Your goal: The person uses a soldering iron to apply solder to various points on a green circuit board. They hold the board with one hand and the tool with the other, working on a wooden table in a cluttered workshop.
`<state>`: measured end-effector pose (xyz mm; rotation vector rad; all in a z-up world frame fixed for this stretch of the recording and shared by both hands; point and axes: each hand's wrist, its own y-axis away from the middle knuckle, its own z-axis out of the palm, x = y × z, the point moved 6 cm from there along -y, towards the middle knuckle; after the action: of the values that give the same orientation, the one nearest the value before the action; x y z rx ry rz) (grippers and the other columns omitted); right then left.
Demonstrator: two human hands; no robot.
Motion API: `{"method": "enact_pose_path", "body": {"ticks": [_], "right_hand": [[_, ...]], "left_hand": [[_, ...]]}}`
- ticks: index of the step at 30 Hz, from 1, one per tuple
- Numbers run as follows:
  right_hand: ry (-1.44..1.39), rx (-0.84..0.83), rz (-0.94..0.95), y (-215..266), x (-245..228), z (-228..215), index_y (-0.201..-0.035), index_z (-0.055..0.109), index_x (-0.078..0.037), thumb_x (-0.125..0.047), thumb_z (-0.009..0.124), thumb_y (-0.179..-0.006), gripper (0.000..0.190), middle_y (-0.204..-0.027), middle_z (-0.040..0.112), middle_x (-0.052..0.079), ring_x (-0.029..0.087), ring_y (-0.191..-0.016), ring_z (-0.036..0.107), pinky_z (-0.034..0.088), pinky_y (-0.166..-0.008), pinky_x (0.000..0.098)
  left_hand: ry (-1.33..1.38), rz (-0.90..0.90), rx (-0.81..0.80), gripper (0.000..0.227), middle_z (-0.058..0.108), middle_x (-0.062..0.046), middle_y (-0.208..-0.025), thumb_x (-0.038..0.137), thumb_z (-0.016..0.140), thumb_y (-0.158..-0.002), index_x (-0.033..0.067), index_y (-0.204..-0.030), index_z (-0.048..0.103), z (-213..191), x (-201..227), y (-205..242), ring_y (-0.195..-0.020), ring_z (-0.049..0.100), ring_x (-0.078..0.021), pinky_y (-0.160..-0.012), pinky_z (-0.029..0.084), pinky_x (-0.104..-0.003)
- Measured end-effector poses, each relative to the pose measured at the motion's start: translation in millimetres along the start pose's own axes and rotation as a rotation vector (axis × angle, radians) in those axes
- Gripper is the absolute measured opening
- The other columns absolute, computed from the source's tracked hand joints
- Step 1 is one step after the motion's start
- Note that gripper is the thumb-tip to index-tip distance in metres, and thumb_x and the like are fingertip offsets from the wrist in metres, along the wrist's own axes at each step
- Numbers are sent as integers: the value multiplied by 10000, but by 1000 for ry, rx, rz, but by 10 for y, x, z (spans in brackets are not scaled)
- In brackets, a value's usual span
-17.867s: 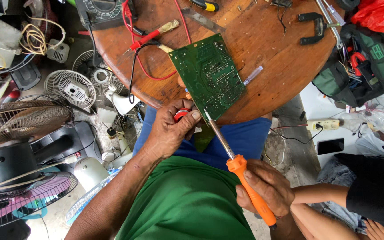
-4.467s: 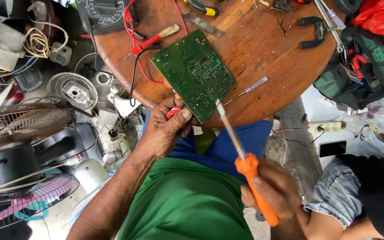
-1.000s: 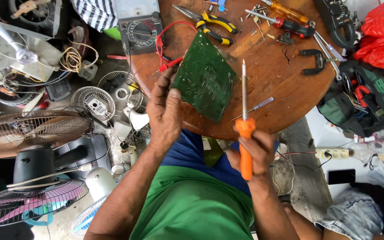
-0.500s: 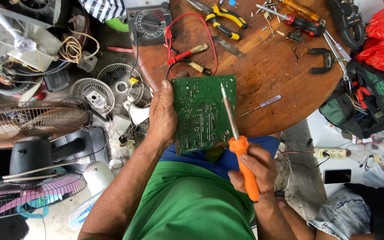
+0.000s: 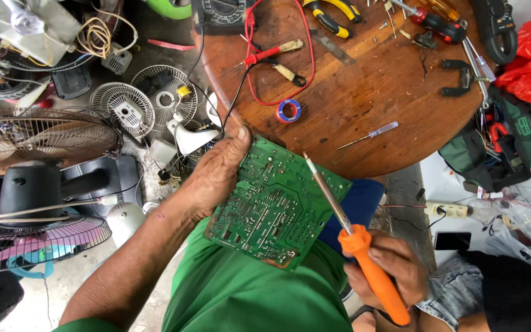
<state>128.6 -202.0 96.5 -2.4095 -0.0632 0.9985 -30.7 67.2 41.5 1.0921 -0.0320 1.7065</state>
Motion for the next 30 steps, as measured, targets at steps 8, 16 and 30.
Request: {"method": "enact_pose_path", "body": {"ticks": [8, 16, 30], "right_hand": [[-160, 45, -44, -134, -255, 80, -1175, 599, -45, -299, 699, -930, 367, -1076, 625, 219, 333, -932, 758, 714, -879, 445], [129, 88, 79, 283, -250, -135, -1120, 611, -68, -398, 678, -893, 406, -1023, 698, 209, 271, -917, 762, 676, -798, 308], [-21, 120, 232, 239, -243, -196, -1099, 615, -54, -412, 646, -924, 399, -886, 725, 134, 282, -964, 764, 678, -789, 294]], "left_hand": [[-418, -141, -163, 630, 786, -74, -1084, 554, 447, -928, 32, -1079, 765, 16, 116, 157, -984, 716, -166, -943, 563, -319], [-475, -331, -159, 734, 822, -117, -968, 575, 365, -908, -7, -1031, 795, 101, 46, 283, -865, 759, -183, -820, 627, -321], [-409, -191, -294, 626, 738, -63, -728, 560, 436, -975, 32, -803, 724, 234, -9, 317, -632, 672, -142, -564, 552, -293]]}}
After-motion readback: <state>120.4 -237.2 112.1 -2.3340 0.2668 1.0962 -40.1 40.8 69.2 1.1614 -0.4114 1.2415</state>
